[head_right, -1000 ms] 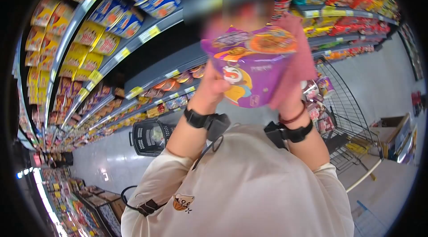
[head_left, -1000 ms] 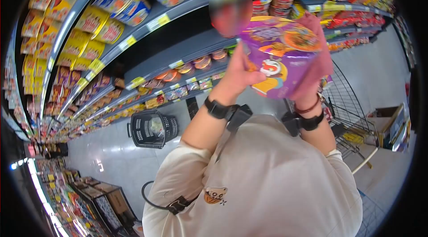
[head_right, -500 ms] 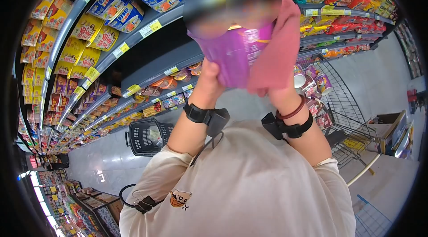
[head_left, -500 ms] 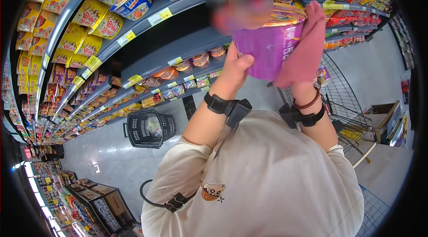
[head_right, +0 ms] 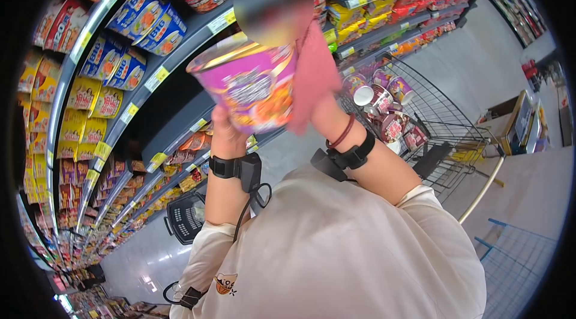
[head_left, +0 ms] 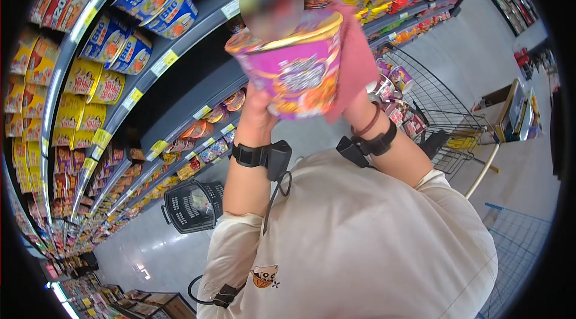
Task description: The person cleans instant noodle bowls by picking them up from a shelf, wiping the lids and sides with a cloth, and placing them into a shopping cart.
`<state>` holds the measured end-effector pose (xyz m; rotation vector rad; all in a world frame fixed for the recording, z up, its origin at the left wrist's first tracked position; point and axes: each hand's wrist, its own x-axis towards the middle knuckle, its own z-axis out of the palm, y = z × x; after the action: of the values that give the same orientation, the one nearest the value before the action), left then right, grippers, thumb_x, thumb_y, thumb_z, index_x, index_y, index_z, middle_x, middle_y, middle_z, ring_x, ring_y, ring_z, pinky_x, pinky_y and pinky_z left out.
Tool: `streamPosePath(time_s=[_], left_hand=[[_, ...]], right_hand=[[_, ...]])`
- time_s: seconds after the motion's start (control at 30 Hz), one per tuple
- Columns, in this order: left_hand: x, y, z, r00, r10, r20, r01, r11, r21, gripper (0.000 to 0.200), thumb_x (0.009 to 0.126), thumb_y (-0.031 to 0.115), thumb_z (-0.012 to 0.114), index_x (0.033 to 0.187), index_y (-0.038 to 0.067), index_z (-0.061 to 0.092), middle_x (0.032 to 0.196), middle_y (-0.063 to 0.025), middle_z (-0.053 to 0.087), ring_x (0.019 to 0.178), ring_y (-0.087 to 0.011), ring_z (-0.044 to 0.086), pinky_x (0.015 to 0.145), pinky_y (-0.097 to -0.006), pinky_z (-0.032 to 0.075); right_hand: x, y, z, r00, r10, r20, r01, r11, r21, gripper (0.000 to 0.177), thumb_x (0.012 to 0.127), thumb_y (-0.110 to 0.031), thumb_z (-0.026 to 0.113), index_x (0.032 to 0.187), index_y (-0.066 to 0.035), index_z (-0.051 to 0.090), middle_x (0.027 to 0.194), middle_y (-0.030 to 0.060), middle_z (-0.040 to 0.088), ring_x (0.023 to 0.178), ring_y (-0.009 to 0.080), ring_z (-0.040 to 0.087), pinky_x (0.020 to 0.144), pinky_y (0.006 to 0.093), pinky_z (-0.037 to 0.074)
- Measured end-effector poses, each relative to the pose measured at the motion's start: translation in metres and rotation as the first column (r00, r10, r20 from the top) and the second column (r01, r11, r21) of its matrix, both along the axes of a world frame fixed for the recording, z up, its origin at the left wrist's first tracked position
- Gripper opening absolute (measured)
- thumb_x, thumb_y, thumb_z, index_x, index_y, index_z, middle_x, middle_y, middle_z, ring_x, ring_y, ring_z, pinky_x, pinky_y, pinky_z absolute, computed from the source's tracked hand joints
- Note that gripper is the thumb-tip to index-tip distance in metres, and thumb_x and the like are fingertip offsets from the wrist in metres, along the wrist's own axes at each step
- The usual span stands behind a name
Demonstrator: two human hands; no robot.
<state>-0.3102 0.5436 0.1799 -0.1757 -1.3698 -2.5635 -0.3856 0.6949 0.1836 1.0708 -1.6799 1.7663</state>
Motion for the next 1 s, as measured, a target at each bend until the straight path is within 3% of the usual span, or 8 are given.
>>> streamPosePath(time_s=[0.1, 0.17, 0.37, 0.43, 0.53, 0.77, 0.93, 1.0], left_hand=[[-0.002, 0.002, -0.01, 0.99, -0.128, -0.051, 0.136, 0.972, 0.191, 0.086, 0.07, 0.039, 0.08, 0.132, -0.001, 0.037, 0.122, -0.0108, 0.055, 0.114, -0.0214, 0.054, 0.097, -0.0365, 0.044], [-0.014, 0.0, -0.007, 1.0, -0.005, -0.026, 0.006, 1.0, 0.021, 0.086, 0.071, 0.04, 0.079, 0.133, 0.0, 0.036, 0.124, -0.0112, 0.054, 0.115, -0.0214, 0.054, 0.099, -0.0367, 0.042], [-0.02, 0.032, -0.004, 1.0, 0.012, -0.01, -0.012, 0.999, 0.04, 0.091, 0.068, 0.035, 0.081, 0.136, 0.001, 0.031, 0.129, -0.0115, 0.049, 0.118, -0.0216, 0.05, 0.102, -0.0368, 0.039], [-0.033, 0.04, -0.011, 0.986, 0.146, -0.083, -0.147, 0.989, -0.001, 0.092, 0.066, 0.032, 0.083, 0.136, 0.001, 0.031, 0.128, -0.0115, 0.049, 0.118, -0.0211, 0.05, 0.101, -0.0365, 0.039], [-0.05, 0.044, -0.02, 0.938, 0.207, -0.28, -0.262, 0.949, -0.175, 0.092, 0.063, 0.022, 0.084, 0.135, 0.001, 0.032, 0.127, -0.0116, 0.049, 0.117, -0.0213, 0.05, 0.101, -0.0369, 0.04], [-0.078, 0.009, -0.022, 0.881, 0.404, -0.247, -0.459, 0.857, -0.234, 0.092, 0.061, 0.006, 0.081, 0.134, 0.002, 0.026, 0.13, -0.014, 0.042, 0.12, -0.024, 0.047, 0.103, -0.0383, 0.038], [-0.046, -0.008, -0.025, 0.891, 0.154, -0.427, -0.384, 0.757, -0.528, 0.106, 0.05, 0.019, 0.088, 0.135, 0.002, 0.027, 0.13, -0.0159, 0.044, 0.121, -0.0268, 0.047, 0.103, -0.0397, 0.039], [-0.033, 0.001, -0.025, 0.862, 0.057, -0.503, -0.457, 0.513, -0.726, 0.109, 0.047, 0.026, 0.089, 0.134, 0.0, 0.03, 0.129, -0.0181, 0.046, 0.119, -0.0319, 0.048, 0.1, -0.0429, 0.04]], right_hand=[[0.003, 0.021, -0.025, 0.986, 0.056, 0.156, -0.081, 0.985, 0.155, 0.053, 0.097, -0.026, 0.045, 0.138, 0.002, 0.03, 0.137, 0.0136, 0.041, 0.127, 0.024, 0.041, 0.109, 0.0354, 0.03], [0.003, 0.027, -0.037, 0.366, 0.771, 0.522, -0.356, 0.634, -0.687, 0.052, 0.097, -0.025, 0.047, 0.139, 0.001, 0.031, 0.136, 0.0117, 0.043, 0.124, 0.0236, 0.044, 0.106, 0.0338, 0.034], [0.002, 0.032, -0.039, 0.969, -0.15, 0.198, 0.099, 0.965, 0.244, 0.034, 0.1, -0.021, 0.03, 0.123, -0.002, 0.046, 0.105, 0.0074, 0.06, 0.095, 0.0159, 0.06, 0.082, 0.0324, 0.05], [-0.009, 0.019, -0.036, 0.464, 0.702, 0.54, -0.228, 0.684, -0.693, 0.048, 0.1, -0.036, 0.033, 0.135, -0.005, 0.038, 0.135, 0.0103, 0.046, 0.124, 0.0213, 0.046, 0.104, 0.0356, 0.038], [0.004, 0.015, -0.005, 0.228, 0.919, 0.32, -0.216, 0.369, -0.904, 0.049, 0.1, -0.04, 0.031, 0.134, -0.006, 0.04, 0.135, 0.0074, 0.048, 0.125, 0.0192, 0.046, 0.104, 0.0342, 0.038], [0.031, 0.015, -0.015, -0.001, 0.842, 0.539, -0.216, 0.526, -0.822, 0.045, 0.1, -0.035, 0.033, 0.135, -0.007, 0.04, 0.133, 0.005, 0.049, 0.123, 0.0197, 0.047, 0.106, 0.0356, 0.036], [-0.013, 0.052, -0.051, 0.421, 0.535, 0.733, -0.139, 0.836, -0.531, 0.035, 0.098, -0.024, 0.034, 0.121, -0.005, 0.053, 0.108, 0.0108, 0.064, 0.097, 0.0221, 0.063, 0.086, 0.0355, 0.051], [-0.025, 0.063, -0.055, 0.847, 0.039, 0.531, -0.174, 0.963, 0.207, 0.031, 0.093, -0.019, 0.041, 0.114, -0.004, 0.057, 0.092, 0.0137, 0.067, 0.084, 0.0245, 0.066, 0.076, 0.0351, 0.053]])
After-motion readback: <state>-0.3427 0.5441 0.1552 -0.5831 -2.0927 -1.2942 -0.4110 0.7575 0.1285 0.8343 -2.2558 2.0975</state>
